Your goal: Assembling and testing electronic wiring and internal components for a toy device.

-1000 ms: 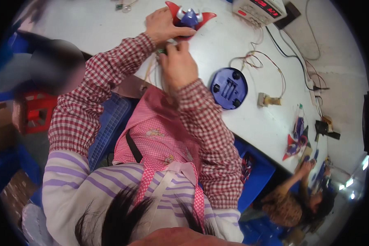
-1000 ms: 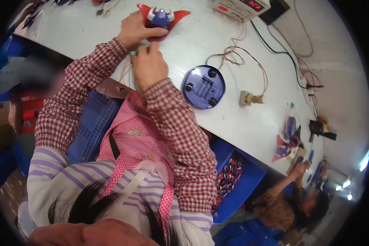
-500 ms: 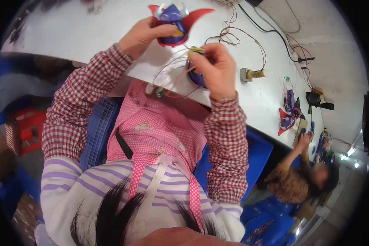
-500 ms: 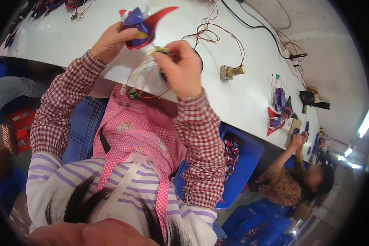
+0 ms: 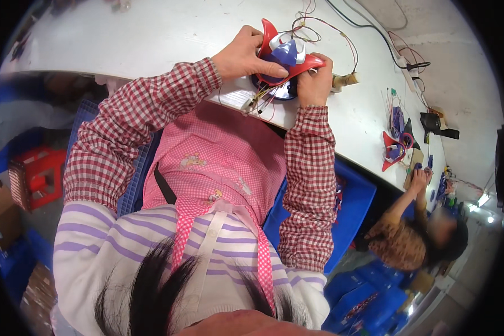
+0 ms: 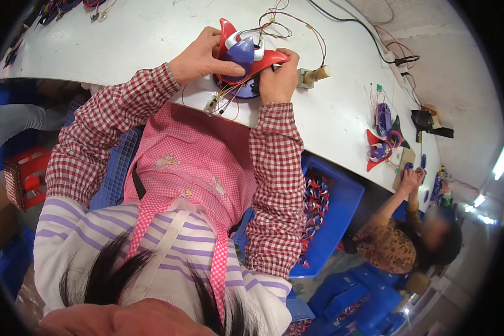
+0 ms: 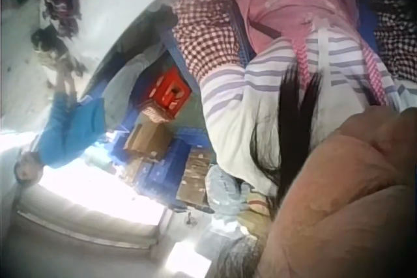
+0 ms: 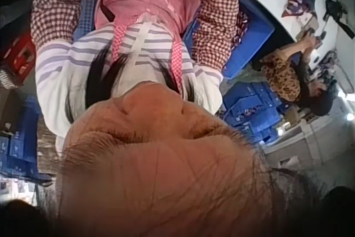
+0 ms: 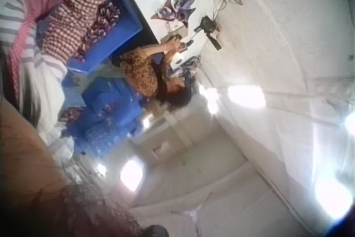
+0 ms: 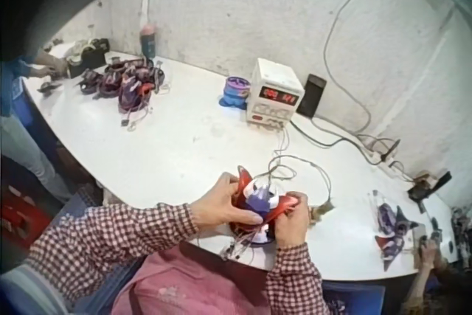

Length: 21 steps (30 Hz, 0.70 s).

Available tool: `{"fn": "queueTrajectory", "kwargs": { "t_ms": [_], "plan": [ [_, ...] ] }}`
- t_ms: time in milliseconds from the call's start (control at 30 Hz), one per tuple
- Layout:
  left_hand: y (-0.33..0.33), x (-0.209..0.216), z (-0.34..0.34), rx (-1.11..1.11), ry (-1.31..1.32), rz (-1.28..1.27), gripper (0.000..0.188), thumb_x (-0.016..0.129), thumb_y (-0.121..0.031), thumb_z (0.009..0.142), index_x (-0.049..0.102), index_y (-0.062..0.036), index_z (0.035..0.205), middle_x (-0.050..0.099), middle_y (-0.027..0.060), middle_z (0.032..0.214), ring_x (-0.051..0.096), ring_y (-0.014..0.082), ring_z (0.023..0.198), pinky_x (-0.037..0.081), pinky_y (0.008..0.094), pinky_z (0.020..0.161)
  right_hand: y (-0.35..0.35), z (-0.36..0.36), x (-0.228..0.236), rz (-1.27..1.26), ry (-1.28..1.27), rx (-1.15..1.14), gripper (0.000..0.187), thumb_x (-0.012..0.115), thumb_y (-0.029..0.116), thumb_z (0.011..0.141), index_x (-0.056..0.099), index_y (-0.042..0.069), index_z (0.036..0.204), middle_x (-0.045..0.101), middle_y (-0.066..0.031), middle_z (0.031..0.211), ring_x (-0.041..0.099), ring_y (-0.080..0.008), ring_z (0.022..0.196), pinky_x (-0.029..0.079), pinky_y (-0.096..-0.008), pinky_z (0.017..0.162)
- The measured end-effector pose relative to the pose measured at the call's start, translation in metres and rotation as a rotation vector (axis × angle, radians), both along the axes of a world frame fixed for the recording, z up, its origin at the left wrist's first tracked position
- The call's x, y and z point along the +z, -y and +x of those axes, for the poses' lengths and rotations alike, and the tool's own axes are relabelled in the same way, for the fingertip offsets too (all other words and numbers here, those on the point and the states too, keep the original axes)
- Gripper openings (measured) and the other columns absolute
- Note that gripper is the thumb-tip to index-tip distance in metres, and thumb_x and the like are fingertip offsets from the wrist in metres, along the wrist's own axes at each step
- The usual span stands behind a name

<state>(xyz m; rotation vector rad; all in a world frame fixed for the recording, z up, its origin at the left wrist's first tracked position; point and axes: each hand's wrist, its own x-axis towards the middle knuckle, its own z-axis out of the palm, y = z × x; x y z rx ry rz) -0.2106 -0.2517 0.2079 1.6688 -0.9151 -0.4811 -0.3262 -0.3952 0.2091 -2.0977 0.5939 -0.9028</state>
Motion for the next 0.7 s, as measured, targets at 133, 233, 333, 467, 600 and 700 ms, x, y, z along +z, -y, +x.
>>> {"fn": "queueTrajectory", "kwargs": {
  "t_ms": [133, 233, 333, 467, 600, 700],
  "plan": [
    [-0.005, 0.013, -0.006, -0.028, -0.136, -0.060, 0.065, 0.082, -0.036, 0.064, 0.056, 0.0026, 0.109, 0.062, 0.0157, 0.100, 0.063, 0.0235, 0.090, 0.050, 0.0291, 0.083, -0.003, 0.001, 0.003, 0.272, 0.058, 0.064, 0.022, 0.065, 0.005, 0.075, 0.058, 0.000, 0.095, 0.062, -0.0109, 0.086, 0.059, -0.0186, 0.075, 0.048, -0.0244, 0.066],
    [-0.015, 0.032, -0.015, -0.089, -0.391, -0.142, 0.067, 0.082, -0.038, 0.065, 0.055, 0.0033, 0.111, 0.061, 0.0159, 0.101, 0.062, 0.0238, 0.090, 0.050, 0.0295, 0.083, -0.007, 0.005, 0.007, 0.451, 0.121, 0.133, 0.023, 0.064, 0.006, 0.076, 0.058, 0.000, 0.097, 0.062, -0.0112, 0.086, 0.059, -0.0186, 0.077, 0.049, -0.0245, 0.068],
    [-0.021, 0.043, -0.023, -0.083, -0.530, -0.189, 0.068, 0.080, -0.036, 0.068, 0.051, 0.0037, 0.114, 0.061, 0.0161, 0.102, 0.063, 0.0227, 0.088, 0.052, 0.0282, 0.081, -0.010, 0.003, 0.020, 0.696, 0.088, 0.253, 0.026, 0.063, 0.006, 0.078, 0.058, -0.001, 0.102, 0.061, -0.0116, 0.090, 0.059, -0.0180, 0.079, 0.049, -0.0243, 0.070],
    [-0.033, 0.040, -0.023, -0.026, -0.678, -0.249, 0.067, 0.079, -0.033, 0.070, 0.048, 0.0039, 0.116, 0.061, 0.0162, 0.102, 0.064, 0.0216, 0.086, 0.054, 0.0265, 0.078, -0.021, 0.007, 0.031, 0.871, 0.046, 0.353, 0.024, 0.062, 0.009, 0.082, 0.059, -0.001, 0.104, 0.061, -0.0111, 0.094, 0.057, -0.0162, 0.082, 0.047, -0.0236, 0.072],
    [-0.048, 0.036, -0.019, 0.023, -0.816, -0.303, 0.065, 0.077, -0.029, 0.073, 0.045, 0.0040, 0.118, 0.061, 0.0162, 0.102, 0.064, 0.0206, 0.084, 0.055, 0.0249, 0.075, -0.034, 0.006, 0.039, 0.978, 0.031, 0.415, 0.023, 0.060, 0.013, 0.086, 0.059, -0.001, 0.105, 0.061, -0.0103, 0.097, 0.056, -0.0144, 0.086, 0.045, -0.0227, 0.074],
    [-0.065, 0.038, -0.016, 0.024, -0.903, -0.331, 0.062, 0.075, -0.026, 0.075, 0.044, 0.0040, 0.120, 0.061, 0.0164, 0.102, 0.065, 0.0199, 0.082, 0.056, 0.0239, 0.072, -0.050, 0.001, 0.043, 1.025, 0.090, 0.448, 0.026, 0.058, 0.018, 0.089, 0.059, -0.001, 0.107, 0.060, -0.0100, 0.099, 0.055, -0.0141, 0.087, 0.044, -0.0219, 0.074]
  ]
}}
